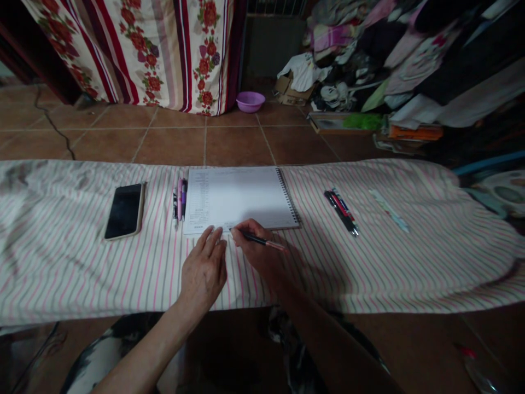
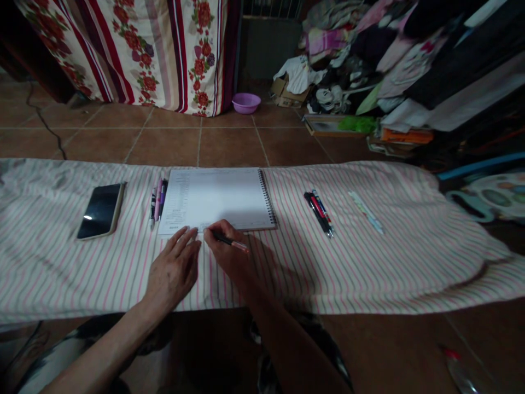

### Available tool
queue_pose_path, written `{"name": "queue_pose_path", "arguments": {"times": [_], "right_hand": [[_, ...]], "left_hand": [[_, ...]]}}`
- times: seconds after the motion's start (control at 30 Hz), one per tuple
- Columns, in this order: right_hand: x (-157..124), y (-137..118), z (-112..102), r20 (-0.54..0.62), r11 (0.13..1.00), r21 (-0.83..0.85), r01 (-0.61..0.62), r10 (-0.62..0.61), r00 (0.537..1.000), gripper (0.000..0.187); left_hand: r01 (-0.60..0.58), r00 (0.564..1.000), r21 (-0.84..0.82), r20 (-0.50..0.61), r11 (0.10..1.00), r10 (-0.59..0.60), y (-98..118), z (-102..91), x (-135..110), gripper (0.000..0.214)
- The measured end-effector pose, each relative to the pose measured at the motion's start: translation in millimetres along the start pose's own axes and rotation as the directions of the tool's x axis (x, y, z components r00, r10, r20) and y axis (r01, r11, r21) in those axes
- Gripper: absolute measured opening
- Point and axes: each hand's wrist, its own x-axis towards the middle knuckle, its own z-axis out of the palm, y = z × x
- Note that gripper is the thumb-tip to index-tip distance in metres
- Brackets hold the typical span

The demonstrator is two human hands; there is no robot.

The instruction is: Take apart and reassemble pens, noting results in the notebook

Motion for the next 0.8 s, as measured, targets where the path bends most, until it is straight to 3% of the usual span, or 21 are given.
{"name": "queue_pose_path", "arguments": {"times": [0.2,0.3,0.47,0.8], "right_hand": [[2,4,0,0.017,0.993,0.034,-0.116,0.115,0.993,0.024],[4,3,-2,-0.004,0.989,0.088,-0.117,0.117,0.993,0.027],[3,-3,-3,0.006,0.977,0.171,-0.127,0.127,0.992,0.019],[5,-8,-8,-0.058,0.993,0.060,-0.098,0.102,0.993,0.017]], "left_hand": [[-0.011,0.999,0.033,0.048,0.999,0.009,-4,1.3,-1,0.033],[-0.012,0.999,0.033,0.044,0.999,0.010,-4,1.3,0,0.035],[-0.005,1.000,0.003,0.023,1.000,0.005,-4,2.0,0,0.035],[0.005,0.999,0.049,0.045,0.999,-0.007,-4,2.7,2,0.031]]}}
